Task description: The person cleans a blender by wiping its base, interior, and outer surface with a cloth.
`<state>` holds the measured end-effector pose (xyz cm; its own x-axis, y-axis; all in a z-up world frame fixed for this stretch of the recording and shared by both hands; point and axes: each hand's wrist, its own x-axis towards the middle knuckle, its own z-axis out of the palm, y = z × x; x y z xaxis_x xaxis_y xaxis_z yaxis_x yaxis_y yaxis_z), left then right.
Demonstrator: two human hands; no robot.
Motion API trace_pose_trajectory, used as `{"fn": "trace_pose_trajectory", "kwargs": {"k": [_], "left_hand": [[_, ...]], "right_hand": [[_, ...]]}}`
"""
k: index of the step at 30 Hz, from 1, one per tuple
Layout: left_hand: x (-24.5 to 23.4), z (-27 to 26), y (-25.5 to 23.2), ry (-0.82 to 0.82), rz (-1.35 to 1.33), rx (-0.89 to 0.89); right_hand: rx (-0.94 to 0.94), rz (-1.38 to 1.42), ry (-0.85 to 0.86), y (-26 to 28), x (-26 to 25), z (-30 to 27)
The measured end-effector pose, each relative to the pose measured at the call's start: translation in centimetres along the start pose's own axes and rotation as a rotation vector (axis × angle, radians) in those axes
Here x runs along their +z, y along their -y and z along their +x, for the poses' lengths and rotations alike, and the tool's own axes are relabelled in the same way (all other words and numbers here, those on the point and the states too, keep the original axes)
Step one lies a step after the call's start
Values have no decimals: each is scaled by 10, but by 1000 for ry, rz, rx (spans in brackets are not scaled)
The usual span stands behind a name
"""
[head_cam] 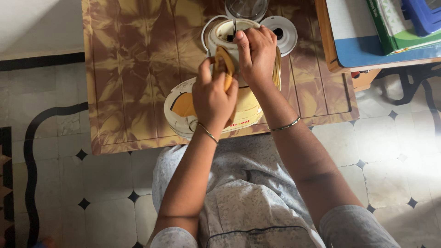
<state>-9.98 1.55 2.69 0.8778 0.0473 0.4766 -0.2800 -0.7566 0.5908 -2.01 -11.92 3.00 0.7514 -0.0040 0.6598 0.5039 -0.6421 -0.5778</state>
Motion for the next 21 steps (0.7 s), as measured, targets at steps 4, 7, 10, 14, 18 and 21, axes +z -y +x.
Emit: {"fn": "trace_pose_trajectory", "kwargs": {"k": [4,7,10,14,18,21], "left_hand": [[0,11,-5,-64,15,59],[9,36,14,-109,150,39],[18,66,44,51,-140,-224],[33,73,95,321,-342,-602],[44,36,103,119,-160,-258],[24,14,72,69,-38,-183]], "right_hand": [[-20,-13,-12,-3,0,3],[-21,-19,-10,-3,-1,-3],[-47,-29,-15,-4,0,1],[20,-27,-4,-1,4,7],[-14,-25,2,-4,3,8],[-60,17,31,-5,2,8]]}}
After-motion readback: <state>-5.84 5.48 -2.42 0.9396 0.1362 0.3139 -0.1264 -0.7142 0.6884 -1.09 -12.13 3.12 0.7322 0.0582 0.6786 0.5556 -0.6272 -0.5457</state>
